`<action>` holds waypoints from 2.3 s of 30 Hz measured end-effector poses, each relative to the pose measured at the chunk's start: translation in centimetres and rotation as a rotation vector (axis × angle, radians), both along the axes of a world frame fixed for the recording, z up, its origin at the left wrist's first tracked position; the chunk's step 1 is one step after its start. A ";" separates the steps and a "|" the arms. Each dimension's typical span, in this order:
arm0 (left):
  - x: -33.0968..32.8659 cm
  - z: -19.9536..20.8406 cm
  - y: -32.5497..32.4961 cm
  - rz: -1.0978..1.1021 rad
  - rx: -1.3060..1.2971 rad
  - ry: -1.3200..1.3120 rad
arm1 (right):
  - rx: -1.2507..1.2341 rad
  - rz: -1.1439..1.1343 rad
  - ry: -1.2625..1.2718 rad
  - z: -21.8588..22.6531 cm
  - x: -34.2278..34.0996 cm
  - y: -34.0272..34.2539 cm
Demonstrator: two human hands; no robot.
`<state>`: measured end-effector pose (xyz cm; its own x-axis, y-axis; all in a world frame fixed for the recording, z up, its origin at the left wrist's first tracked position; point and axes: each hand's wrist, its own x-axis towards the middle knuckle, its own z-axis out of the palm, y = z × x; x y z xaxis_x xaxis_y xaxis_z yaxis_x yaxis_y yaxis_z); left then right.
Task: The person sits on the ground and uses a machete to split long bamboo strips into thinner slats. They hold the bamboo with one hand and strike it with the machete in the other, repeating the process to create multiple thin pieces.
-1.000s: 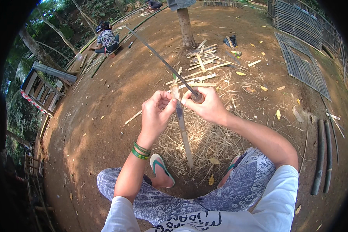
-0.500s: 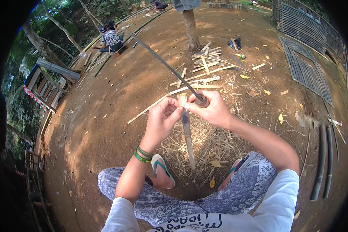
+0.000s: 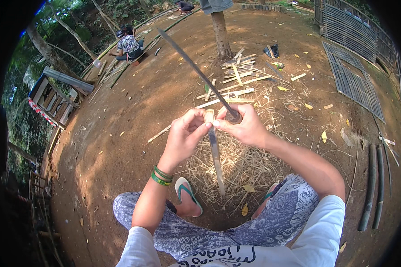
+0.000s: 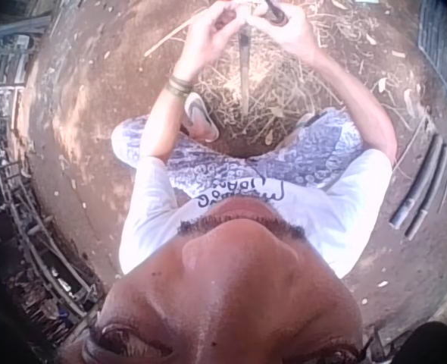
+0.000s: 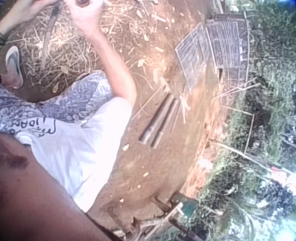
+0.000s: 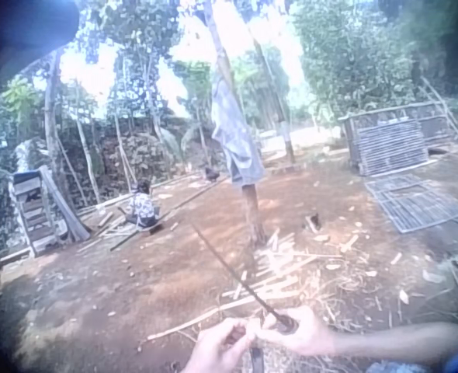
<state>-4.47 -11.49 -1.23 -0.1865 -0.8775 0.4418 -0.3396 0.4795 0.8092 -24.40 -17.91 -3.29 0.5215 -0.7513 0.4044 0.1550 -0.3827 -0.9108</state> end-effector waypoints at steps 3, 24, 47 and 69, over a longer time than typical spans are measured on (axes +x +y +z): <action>0.5 0.2 0.1 -0.088 0.069 0.078 | 0.211 0.117 -0.042 0.6 -0.5 0.4; 8.4 4.6 -1.1 0.372 -0.222 0.050 | -0.147 -0.370 0.185 -1.2 -2.3 -2.1; -1.6 -5.7 14.1 0.404 -0.681 0.239 | 0.729 -0.149 -0.076 -4.0 -0.7 -3.6; -2.1 -11.4 15.8 -0.194 -0.549 -0.267 | 0.743 -0.203 0.203 -8.5 -1.0 -4.6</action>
<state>-6.60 4.29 -12.68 -0.4845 -0.4763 0.7337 -0.3611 0.8729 0.3282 -25.39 -22.55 -11.83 0.3555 -0.8753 -0.3280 -0.0494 0.3328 -0.9417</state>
